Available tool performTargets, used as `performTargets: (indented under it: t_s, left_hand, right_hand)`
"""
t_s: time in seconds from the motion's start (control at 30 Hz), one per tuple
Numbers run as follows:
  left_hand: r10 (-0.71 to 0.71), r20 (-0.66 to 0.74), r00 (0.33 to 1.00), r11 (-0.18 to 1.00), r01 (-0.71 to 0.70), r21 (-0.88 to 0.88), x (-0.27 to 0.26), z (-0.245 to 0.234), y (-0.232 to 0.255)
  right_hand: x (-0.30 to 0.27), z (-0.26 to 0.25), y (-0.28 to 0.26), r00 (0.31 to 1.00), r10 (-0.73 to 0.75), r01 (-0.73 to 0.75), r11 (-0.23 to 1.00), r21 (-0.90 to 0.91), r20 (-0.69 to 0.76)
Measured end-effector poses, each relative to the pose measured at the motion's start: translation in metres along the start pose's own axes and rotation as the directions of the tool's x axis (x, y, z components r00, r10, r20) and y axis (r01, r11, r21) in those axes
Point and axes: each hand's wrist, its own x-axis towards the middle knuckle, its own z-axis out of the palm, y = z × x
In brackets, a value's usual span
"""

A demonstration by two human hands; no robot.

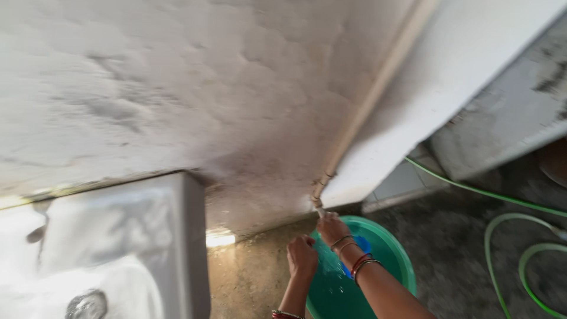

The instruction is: The person washes a white ceramic sink using a green sponge and water from a tap. They rinse the sponge, scrub the basin and drain area, and repeatedly rinse the sponge under running water.

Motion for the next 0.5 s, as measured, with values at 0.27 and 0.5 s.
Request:
performTargets:
  t_s: [0.27,0.5]
  left_hand:
    - [0.091,-0.038,0.995,0.993,-0.094,-0.071,-0.011,-0.041,0.009]
    - [0.318,-0.250,0.914,0.932,-0.350,-0.093,-0.071,-0.194,0.068]
  right_hand:
    - [0.019,-0.022,0.023,0.551,0.363,-0.719,-0.250,0.648,0.752]
    - [-0.001,-0.151,-0.003,0.780,0.433,-0.624,0.488,0.611,0.451]
